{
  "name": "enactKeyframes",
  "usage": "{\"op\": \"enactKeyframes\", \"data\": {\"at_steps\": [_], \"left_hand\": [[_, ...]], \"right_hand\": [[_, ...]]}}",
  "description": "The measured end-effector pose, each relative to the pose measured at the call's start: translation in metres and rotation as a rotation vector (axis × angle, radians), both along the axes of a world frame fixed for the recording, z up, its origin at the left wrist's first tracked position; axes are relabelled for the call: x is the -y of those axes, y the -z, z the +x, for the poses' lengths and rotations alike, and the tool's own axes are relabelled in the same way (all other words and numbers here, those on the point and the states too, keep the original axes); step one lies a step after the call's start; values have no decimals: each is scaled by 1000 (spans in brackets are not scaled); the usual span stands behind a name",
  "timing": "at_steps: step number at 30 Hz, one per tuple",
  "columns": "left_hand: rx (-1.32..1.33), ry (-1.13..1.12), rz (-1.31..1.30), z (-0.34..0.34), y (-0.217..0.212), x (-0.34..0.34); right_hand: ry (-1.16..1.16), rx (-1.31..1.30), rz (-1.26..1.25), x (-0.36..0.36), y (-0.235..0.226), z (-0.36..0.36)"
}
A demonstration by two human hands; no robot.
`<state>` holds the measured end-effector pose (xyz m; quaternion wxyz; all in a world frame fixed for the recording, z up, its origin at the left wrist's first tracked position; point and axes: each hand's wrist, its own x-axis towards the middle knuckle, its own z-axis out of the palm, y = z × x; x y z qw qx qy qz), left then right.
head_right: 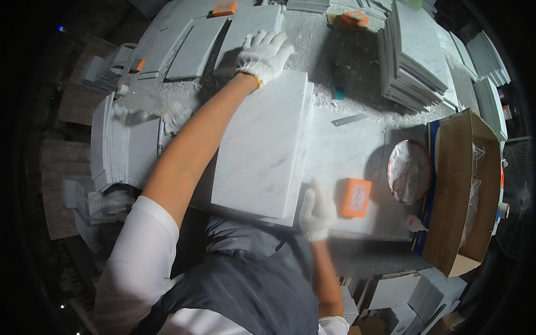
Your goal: The person picks up a stack of white rectangular tiles, places them on a workbench, and uses a small metal scraper to remove residue from the edges and surfaces. The person repeatedly flips and repositions tiles while scraping, then stacks the finished tiles on the bench.
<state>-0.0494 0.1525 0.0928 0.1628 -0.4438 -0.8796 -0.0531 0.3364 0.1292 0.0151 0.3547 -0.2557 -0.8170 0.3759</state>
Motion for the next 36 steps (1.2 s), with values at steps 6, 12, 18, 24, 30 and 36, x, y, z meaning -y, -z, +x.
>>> {"op": "enactKeyframes", "data": {"at_steps": [6, 12, 18, 24, 30, 36], "left_hand": [[24, -152, 155, -1, -2, 28], [-197, 44, 67, 50, 1, 99], [63, 321, -368, 187, -23, 163], [663, 711, -102, 301, -26, 204], [626, 852, 357, 348, 14, 242], [440, 744, 319, 336, 26, 272]], "right_hand": [[34, 10, -62, 3, -5, 3], [40, 45, -30, 4, -10, 5], [69, 50, -68, 9, -7, 5], [69, -21, -82, 8, 4, 5], [74, 52, 41, 11, 4, 7], [74, 27, 64, 13, 4, 5]]}}
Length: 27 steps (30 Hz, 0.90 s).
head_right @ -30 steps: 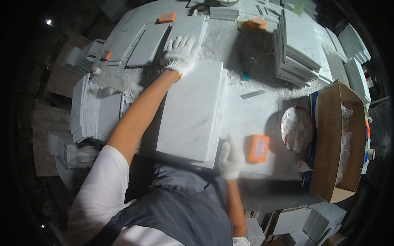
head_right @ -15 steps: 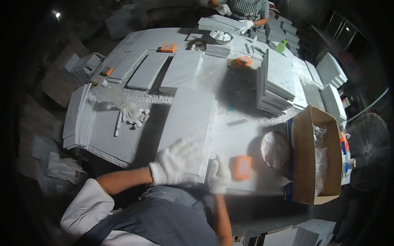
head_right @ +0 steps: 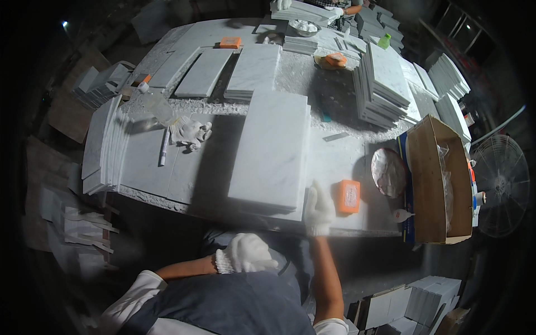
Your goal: The person picks up a stack of white rectangular tiles, places them on a workbench, and uses a small metal scraper to remove residue from the edges and surfaces. The person repeatedly flips and repositions tiles while scraping, then stacks the finished tiles on the bench.
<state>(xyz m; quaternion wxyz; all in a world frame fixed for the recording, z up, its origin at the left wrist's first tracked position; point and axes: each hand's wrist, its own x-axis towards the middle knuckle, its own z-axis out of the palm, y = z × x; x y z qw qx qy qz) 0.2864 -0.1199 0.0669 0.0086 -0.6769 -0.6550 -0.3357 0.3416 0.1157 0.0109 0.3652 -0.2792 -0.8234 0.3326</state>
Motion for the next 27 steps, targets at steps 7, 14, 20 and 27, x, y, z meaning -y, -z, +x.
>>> {"op": "enactKeyframes", "data": {"at_steps": [7, 14, 20, 27], "left_hand": [[230, -116, 73, -29, -27, 4], [48, -423, 189, -86, -57, -11], [-132, -382, 121, -78, -62, -14], [-242, -341, -101, -129, -62, -18]], "right_hand": [[-17, 18, 44, 2, -4, 1], [-15, -59, 93, 1, -1, -1], [3, 9, 103, 0, 0, 2], [-63, 29, 27, -1, -3, 4]]}}
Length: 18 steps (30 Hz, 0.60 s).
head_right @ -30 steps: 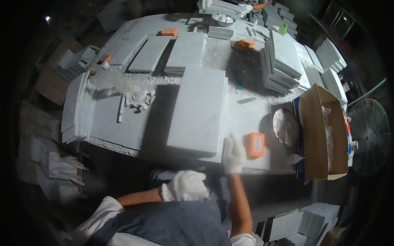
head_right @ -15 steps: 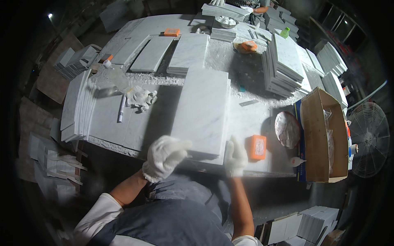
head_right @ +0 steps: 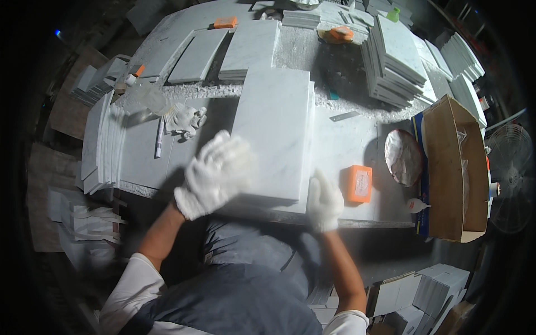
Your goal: The person picks up a stack of white rectangular tiles, places them on a workbench, and uses a small metal scraper to remove residue from the edges and surfaces. The person repeatedly flips and repositions tiles while scraping, then stacks the finished tiles on the bench.
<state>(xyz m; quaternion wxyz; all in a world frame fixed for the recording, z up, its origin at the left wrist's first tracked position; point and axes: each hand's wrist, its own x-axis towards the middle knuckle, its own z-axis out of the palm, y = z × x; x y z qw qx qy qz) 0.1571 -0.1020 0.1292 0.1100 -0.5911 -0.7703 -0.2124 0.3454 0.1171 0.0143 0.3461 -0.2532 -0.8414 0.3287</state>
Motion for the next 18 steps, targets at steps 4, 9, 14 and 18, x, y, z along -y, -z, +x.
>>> {"op": "enactKeyframes", "data": {"at_steps": [4, 9, 14, 18], "left_hand": [[-115, -152, -169, -75, 1, -29], [-308, -165, -205, -98, 16, -64], [-223, 89, -596, -13, 10, -51], [44, 353, -357, 31, -10, -15]], "right_hand": [[-13, -7, 3, 0, -3, -3], [1, 34, 7, 1, -5, -3], [-9, 8, -9, -2, -1, -5], [-23, -47, -242, 6, -2, 0]]}}
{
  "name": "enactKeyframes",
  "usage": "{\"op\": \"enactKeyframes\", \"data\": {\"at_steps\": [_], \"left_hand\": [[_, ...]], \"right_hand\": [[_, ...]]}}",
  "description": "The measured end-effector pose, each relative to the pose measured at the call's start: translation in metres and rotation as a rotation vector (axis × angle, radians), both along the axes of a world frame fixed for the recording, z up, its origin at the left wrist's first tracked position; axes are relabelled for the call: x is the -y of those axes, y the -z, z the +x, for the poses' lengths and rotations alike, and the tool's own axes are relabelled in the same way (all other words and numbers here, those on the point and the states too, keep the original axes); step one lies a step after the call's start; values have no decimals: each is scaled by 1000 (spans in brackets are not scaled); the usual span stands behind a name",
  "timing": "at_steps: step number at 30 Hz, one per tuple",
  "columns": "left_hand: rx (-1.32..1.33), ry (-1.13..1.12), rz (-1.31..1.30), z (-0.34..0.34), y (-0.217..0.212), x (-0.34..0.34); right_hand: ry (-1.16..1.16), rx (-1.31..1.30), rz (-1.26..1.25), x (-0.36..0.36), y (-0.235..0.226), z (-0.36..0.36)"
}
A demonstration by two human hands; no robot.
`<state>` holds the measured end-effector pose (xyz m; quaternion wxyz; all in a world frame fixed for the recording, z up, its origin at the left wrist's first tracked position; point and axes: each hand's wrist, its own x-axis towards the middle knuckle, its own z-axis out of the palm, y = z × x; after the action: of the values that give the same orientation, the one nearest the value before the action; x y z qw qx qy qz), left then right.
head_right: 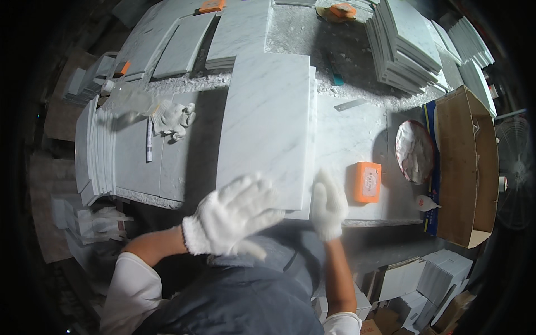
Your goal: The person picks up a stack of white rectangular tiles, places them on a workbench, and uses a small metal scraper to remove residue from the edges and surfaces. The person repeatedly flips and repositions tiles while scraping, then stacks the finished tiles on the bench.
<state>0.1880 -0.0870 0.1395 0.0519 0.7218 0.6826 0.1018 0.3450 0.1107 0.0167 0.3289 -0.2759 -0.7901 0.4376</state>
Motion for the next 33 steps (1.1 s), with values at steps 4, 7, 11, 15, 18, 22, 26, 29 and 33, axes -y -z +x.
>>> {"op": "enactKeyframes", "data": {"at_steps": [4, 7, 11, 15, 18, 22, 26, 29, 33], "left_hand": [[189, -72, 133, -4, -5, 17], [95, -207, 129, -18, -2, 17], [-17, -283, 137, -28, 0, -4], [-92, -193, 170, -50, 7, -52], [-164, -179, 94, -73, 20, -95], [-130, -186, 76, -45, 17, -88], [237, 22, -15, -25, -14, -38], [444, -26, 7, -43, -27, -15], [109, -200, 213, -65, -17, -29]], "right_hand": [[-53, 76, -209, 14, -5, 17], [-28, 77, -186, 19, -5, 22], [-2, 23, -237, 20, -2, 21], [24, -61, -80, 19, 6, 14], [34, -103, 6, 18, 10, 11], [53, -56, 24, 19, 8, 12], [49, -7, 21, 19, 4, 12], [39, 10, 12, 18, 4, 11], [33, 24, 46, 15, 4, 11]]}}
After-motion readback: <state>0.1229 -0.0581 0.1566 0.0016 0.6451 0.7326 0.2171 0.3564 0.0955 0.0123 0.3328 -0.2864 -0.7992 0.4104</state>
